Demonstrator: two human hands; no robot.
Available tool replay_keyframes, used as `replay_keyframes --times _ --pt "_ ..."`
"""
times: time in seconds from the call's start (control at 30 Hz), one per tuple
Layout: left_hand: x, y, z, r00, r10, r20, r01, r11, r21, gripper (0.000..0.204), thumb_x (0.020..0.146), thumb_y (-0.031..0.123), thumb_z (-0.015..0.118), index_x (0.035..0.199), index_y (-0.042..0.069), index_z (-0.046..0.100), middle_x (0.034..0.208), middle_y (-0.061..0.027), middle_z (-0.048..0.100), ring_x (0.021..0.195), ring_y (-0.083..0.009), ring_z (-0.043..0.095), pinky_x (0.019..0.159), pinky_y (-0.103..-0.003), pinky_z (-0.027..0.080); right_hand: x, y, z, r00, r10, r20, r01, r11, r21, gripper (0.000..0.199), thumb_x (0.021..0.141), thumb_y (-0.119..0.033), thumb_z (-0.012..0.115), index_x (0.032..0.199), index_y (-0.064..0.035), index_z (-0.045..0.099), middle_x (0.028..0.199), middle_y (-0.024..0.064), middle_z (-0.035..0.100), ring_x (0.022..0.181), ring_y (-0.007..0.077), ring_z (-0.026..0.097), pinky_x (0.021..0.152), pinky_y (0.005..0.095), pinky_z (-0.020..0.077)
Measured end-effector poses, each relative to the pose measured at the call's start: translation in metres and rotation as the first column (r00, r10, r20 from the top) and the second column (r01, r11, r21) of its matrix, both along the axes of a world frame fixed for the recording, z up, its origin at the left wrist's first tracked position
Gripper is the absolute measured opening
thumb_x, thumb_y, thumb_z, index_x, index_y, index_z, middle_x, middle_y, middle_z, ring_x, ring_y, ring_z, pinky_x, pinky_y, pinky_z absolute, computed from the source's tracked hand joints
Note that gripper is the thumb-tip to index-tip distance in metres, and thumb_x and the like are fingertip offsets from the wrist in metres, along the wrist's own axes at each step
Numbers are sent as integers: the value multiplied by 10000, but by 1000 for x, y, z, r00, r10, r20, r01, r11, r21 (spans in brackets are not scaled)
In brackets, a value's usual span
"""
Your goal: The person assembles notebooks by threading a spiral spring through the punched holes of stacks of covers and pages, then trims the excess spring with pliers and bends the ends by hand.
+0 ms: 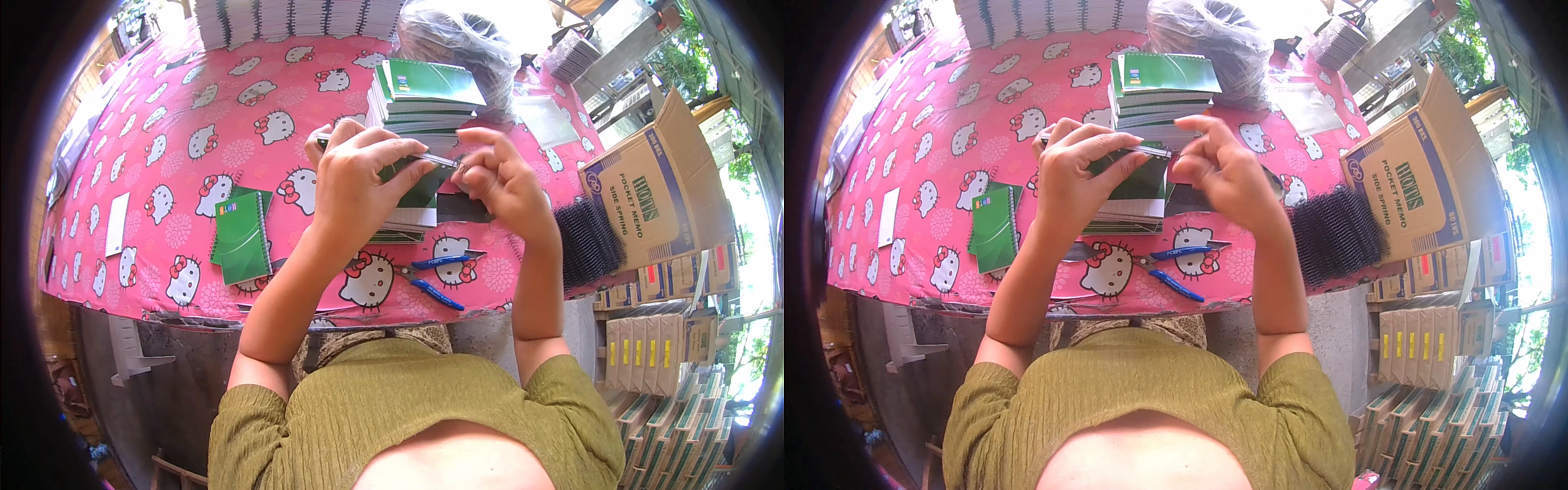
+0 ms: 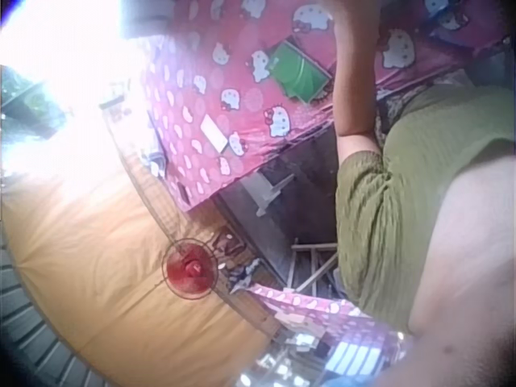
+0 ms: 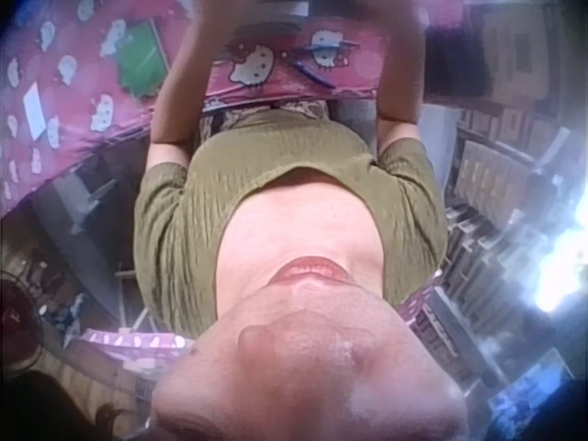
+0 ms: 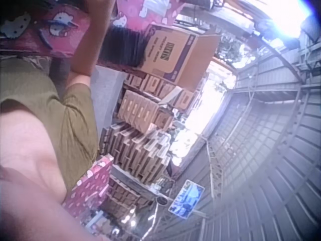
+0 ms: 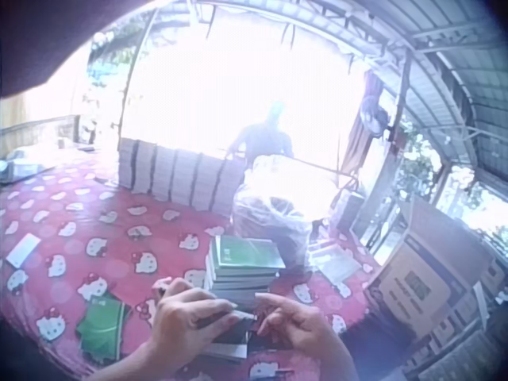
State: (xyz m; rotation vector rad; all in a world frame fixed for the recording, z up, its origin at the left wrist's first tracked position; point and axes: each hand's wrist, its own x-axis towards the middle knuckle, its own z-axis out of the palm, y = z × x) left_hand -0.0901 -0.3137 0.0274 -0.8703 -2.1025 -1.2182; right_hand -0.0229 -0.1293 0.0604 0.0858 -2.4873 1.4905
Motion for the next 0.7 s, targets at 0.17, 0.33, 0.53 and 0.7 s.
replay_keyframes --times 0.17,0.33,0.53,0.7 --pt "3 -1 4 998 30 -47 -31 999 -20 210 641 215 797 814 123 720 787 21 673 786 -159 527 765 -299 361 -1 -5 -7 942 54 -332 74 930 361 143 831 -100 655 940 -22 605 770 72 592 660 197 577 587 291 450" --pt "2 1 0 1000 -21 -2 21 1000 -2 214 623 177 803 809 114 716 781 20 675 775 -159 531 763 -303 383 -1 -7 -2 948 94 -303 61 883 465 162 839 -120 650 954 -16 605 814 113 632 692 221 616 614 312 473" --pt "2 -6 0 994 -96 -58 94 995 -34 232 617 157 803 831 122 718 778 15 680 769 -164 535 770 -304 390 3 97 -18 956 -270 -117 289 786 547 338 793 -228 699 1044 -18 611 891 148 654 757 247 627 699 338 500" --pt "6 3 8 997 -63 -41 61 997 -50 258 581 196 823 791 129 688 772 25 668 790 -170 546 828 -329 359 9 143 -101 919 -387 74 109 430 896 529 679 -278 765 1102 -13 590 941 188 651 862 278 639 756 383 502"
